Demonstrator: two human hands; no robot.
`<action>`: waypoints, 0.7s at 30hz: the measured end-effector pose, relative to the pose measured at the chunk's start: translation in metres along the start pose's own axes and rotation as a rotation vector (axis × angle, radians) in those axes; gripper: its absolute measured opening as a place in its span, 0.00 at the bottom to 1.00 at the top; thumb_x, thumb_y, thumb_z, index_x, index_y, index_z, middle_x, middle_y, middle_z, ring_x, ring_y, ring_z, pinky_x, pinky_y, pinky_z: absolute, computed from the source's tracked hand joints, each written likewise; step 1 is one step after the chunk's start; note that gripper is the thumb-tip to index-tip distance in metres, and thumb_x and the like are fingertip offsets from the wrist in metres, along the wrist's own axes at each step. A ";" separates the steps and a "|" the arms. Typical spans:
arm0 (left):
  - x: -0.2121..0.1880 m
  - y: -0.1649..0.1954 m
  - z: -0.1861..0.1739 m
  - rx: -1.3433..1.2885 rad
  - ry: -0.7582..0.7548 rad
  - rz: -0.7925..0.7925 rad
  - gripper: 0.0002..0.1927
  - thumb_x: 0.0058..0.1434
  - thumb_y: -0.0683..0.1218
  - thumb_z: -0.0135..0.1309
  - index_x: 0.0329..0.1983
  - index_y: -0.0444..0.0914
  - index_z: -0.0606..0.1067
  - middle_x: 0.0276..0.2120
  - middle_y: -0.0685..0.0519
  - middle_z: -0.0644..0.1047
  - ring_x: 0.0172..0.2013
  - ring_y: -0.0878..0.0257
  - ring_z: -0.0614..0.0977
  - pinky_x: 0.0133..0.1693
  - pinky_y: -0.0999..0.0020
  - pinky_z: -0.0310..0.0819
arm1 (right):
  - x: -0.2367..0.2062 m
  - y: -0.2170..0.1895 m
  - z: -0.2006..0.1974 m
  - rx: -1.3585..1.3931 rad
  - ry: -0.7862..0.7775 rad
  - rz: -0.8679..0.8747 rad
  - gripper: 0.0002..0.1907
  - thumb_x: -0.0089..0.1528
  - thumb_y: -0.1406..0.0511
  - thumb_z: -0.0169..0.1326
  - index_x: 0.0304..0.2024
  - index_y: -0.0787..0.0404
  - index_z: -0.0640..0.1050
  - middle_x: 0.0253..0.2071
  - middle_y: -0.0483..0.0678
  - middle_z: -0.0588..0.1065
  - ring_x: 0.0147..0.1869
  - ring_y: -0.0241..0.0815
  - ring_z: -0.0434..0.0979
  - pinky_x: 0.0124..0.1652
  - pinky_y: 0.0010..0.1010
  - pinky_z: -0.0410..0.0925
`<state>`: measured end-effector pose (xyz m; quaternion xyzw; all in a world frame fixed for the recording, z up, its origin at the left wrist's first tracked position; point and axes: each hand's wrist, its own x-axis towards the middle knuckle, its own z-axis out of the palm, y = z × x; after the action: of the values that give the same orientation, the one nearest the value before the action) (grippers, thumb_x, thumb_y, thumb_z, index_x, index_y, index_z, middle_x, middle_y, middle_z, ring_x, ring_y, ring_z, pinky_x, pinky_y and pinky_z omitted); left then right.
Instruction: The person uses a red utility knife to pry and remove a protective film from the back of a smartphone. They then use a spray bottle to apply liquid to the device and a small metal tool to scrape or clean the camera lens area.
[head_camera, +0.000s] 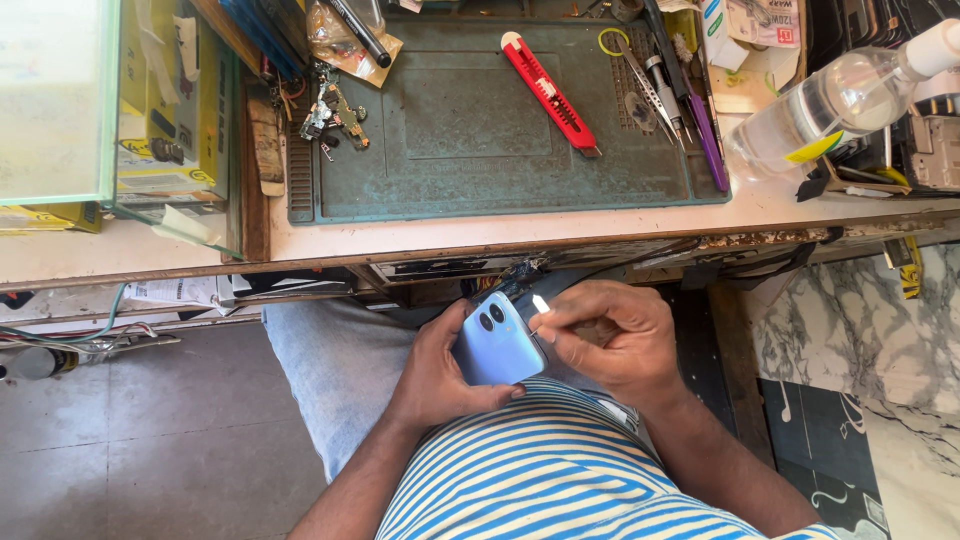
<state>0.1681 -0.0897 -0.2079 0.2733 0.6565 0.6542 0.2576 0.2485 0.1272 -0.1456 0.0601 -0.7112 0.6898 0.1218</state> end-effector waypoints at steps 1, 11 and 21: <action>0.000 0.000 0.000 -0.001 0.002 0.003 0.37 0.40 0.54 0.75 0.52 0.37 0.74 0.44 0.50 0.82 0.49 0.62 0.84 0.54 0.63 0.78 | 0.001 -0.002 0.000 -0.089 -0.010 -0.053 0.08 0.60 0.76 0.62 0.42 0.65 0.82 0.42 0.53 0.82 0.46 0.37 0.85 0.48 0.26 0.78; -0.002 0.000 0.002 -0.103 0.004 -0.051 0.39 0.41 0.52 0.75 0.55 0.35 0.73 0.47 0.50 0.81 0.51 0.62 0.82 0.56 0.64 0.77 | 0.007 -0.007 0.003 -0.279 -0.053 -0.066 0.08 0.58 0.74 0.63 0.39 0.62 0.83 0.39 0.51 0.83 0.42 0.37 0.86 0.41 0.24 0.78; 0.005 0.005 -0.005 -0.018 0.128 0.086 0.36 0.40 0.49 0.76 0.50 0.34 0.73 0.42 0.52 0.79 0.46 0.65 0.81 0.51 0.68 0.76 | -0.008 -0.015 -0.068 -0.326 0.357 -0.025 0.09 0.62 0.77 0.63 0.44 0.65 0.81 0.42 0.52 0.80 0.47 0.36 0.83 0.50 0.26 0.77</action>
<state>0.1614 -0.0895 -0.2028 0.2564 0.6534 0.6867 0.1892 0.2663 0.1936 -0.1321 -0.0744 -0.7795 0.5640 0.2622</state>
